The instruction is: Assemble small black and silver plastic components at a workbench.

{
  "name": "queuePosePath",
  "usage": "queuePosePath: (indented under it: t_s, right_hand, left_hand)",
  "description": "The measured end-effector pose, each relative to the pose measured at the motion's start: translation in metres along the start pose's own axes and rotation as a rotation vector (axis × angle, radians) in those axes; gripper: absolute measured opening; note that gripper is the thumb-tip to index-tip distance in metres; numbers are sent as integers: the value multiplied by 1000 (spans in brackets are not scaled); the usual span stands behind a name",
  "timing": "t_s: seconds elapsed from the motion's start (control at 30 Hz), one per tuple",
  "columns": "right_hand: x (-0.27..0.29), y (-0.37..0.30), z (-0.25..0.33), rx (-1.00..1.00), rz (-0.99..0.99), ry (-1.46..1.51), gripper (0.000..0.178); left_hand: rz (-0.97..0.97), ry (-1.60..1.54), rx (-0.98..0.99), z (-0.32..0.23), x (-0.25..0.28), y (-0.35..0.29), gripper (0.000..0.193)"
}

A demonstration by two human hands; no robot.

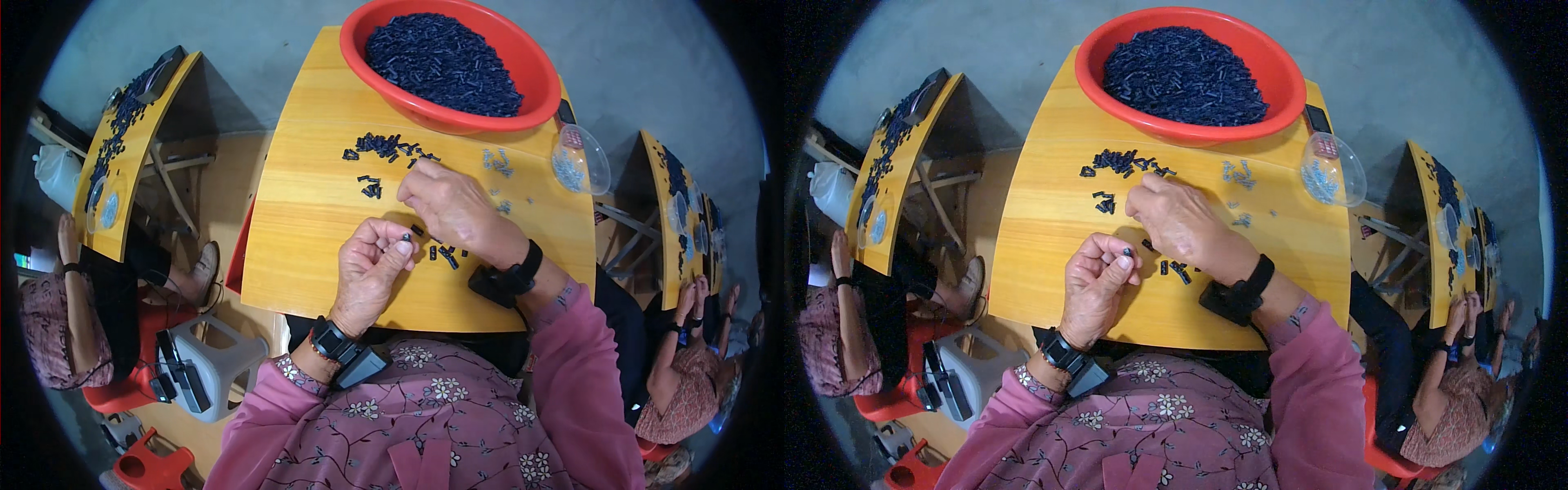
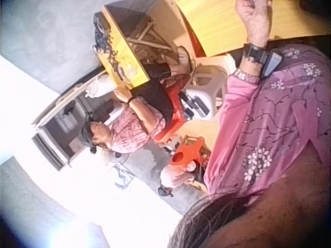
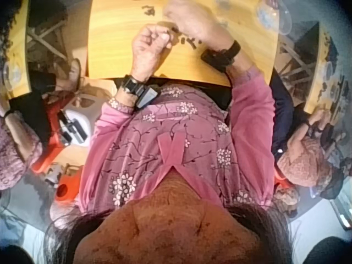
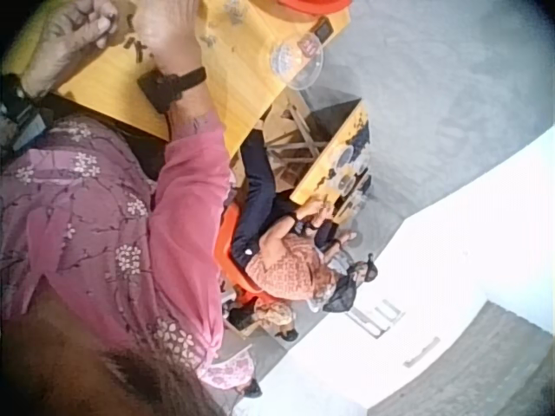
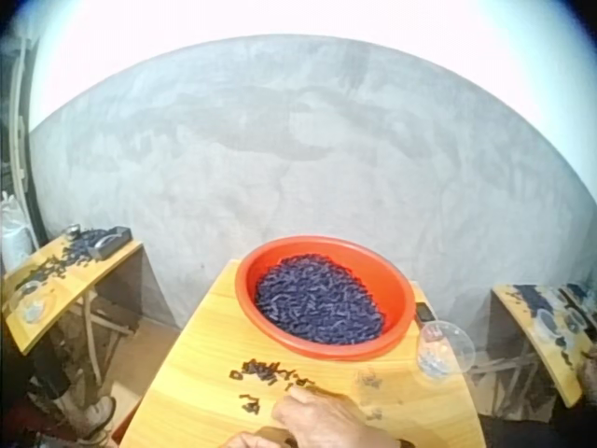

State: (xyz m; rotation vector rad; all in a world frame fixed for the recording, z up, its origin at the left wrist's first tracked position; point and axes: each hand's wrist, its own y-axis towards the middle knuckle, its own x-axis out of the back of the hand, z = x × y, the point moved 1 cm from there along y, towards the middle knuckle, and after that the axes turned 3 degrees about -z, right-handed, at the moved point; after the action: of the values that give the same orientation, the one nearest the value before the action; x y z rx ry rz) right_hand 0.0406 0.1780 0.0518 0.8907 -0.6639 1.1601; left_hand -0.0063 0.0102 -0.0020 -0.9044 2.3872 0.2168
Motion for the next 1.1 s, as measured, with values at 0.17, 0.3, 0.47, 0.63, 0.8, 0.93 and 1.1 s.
queuePosePath:
  t_s: [0.17,0.3,0.47,0.63,0.8,0.93,1.1]
  right_hand:
    - [6,-2,3,61,-247,448,6]
    - [12,-18,11,-236,-134,742,8]
    - [15,-29,24,-23,-169,473,7]
    - [15,-35,22,27,-119,404,8]
    - [19,-39,29,81,-94,301,14]
    - [15,-42,33,155,-130,194,17]
    - [6,-50,30,33,-142,416,17]
  left_hand:
    - [-10,13,18,-1,-1,0,12]
    - [-19,48,22,-3,0,-1,11]
    - [13,-54,38,-1,0,0,10]
    - [16,-87,32,0,0,1,10]
    - [5,-80,52,0,1,1,8]
    - [11,-90,52,0,4,1,8]
    - [40,-70,43,0,5,-1,9]
